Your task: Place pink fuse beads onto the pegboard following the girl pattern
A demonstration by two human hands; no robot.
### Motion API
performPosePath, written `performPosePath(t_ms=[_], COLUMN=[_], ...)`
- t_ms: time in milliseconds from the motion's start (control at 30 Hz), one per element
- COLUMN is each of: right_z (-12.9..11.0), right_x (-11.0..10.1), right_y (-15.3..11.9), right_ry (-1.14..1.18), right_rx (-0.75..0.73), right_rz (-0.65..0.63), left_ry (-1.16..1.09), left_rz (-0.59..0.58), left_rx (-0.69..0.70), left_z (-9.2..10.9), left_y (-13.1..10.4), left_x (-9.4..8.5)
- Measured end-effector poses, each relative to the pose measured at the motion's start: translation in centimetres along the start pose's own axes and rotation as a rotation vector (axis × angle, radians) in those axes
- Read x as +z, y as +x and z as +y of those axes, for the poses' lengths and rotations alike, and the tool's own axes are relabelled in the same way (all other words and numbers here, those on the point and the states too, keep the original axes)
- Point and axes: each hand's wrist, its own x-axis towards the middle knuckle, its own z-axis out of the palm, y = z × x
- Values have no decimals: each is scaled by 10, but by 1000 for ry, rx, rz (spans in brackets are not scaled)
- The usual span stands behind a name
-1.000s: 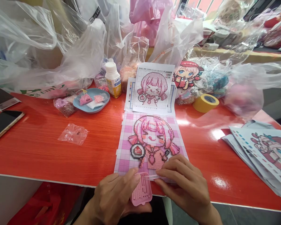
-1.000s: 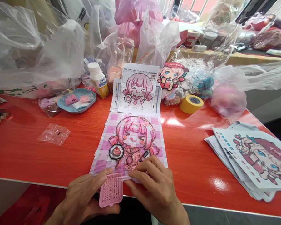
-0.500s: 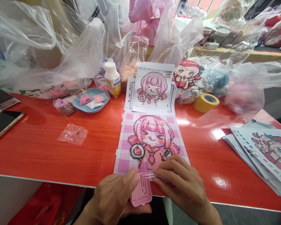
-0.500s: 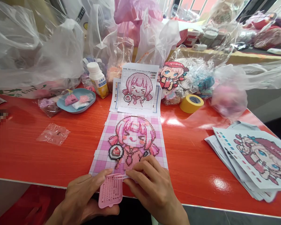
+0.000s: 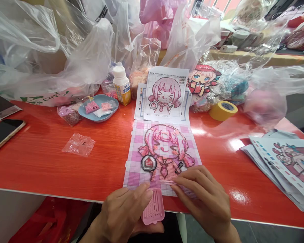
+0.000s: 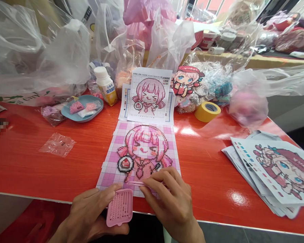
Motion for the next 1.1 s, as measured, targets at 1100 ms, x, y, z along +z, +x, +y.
performPosePath(t_ms=[1100], right_z=[3], right_x=[7], right_y=[-6], right_ry=[-59], right_rx=[-10], right_rz=[-82], left_ry=[34], left_rz=[-19], left_rx=[70], left_z=[0], left_y=[-2], left_x=[1])
